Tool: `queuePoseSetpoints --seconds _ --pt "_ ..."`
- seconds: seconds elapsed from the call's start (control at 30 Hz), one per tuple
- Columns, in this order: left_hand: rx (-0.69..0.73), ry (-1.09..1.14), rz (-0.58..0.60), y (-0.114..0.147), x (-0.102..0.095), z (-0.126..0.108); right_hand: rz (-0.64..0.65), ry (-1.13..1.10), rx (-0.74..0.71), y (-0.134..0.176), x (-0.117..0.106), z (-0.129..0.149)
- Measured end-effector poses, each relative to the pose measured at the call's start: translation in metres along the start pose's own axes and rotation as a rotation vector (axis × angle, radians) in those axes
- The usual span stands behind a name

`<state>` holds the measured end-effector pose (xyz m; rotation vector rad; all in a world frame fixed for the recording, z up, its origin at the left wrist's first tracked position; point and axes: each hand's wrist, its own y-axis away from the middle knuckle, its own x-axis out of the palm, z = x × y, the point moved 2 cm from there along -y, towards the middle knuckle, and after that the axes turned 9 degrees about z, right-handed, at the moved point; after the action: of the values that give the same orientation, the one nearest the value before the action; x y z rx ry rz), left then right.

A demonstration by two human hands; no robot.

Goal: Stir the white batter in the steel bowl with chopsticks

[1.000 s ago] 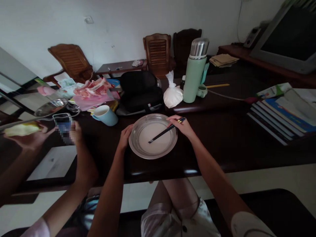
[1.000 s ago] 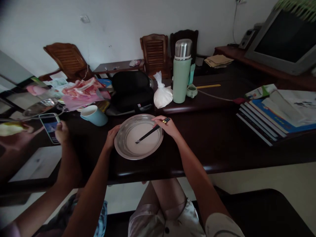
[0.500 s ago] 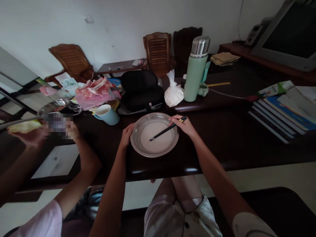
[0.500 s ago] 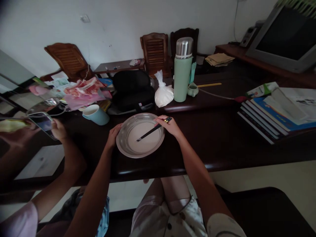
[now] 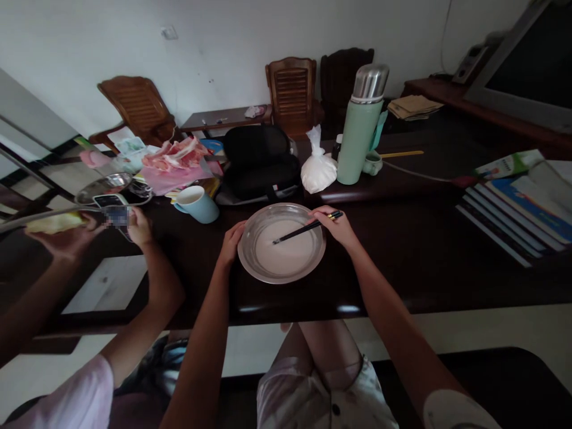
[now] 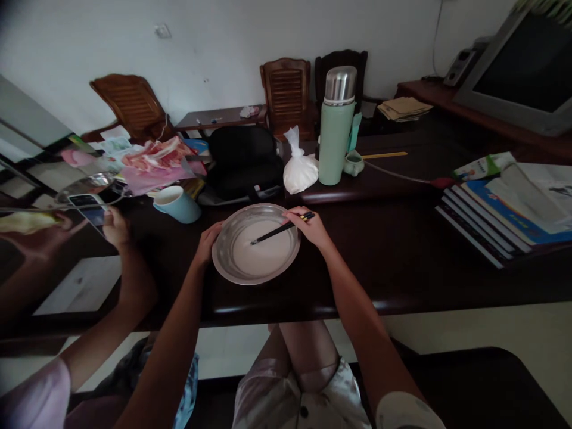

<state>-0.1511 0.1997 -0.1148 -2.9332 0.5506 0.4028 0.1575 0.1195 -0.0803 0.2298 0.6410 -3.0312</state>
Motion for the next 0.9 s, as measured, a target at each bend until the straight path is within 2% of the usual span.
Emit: queuePoseSetpoints --seconds 0.13,0.2,0.4,0.63,0.8,0.9 --pt "0.007 0.035 0.008 0.001 0.002 0.0 -0.119 0.002 0.015 0.0 -0.012 0.002" --pt "0.014 0.046 0.009 0.001 0.002 0.0 -0.13 -0.018 0.028 0.0 -0.014 0.002" --pt "0.017 0.051 0.002 0.001 0.002 0.0 0.046 -0.047 0.049 0.001 -0.001 0.004" --pt "0.005 0.036 -0.01 -0.001 0.001 0.002 -0.139 -0.046 0.031 -0.001 -0.016 0.001" --pt "-0.002 0.042 0.003 0.0 0.0 0.001 0.01 -0.066 0.059 0.0 -0.005 0.001" --pt "0.008 0.015 -0.007 0.0 0.0 0.001 0.014 -0.028 0.042 0.0 -0.002 0.002"
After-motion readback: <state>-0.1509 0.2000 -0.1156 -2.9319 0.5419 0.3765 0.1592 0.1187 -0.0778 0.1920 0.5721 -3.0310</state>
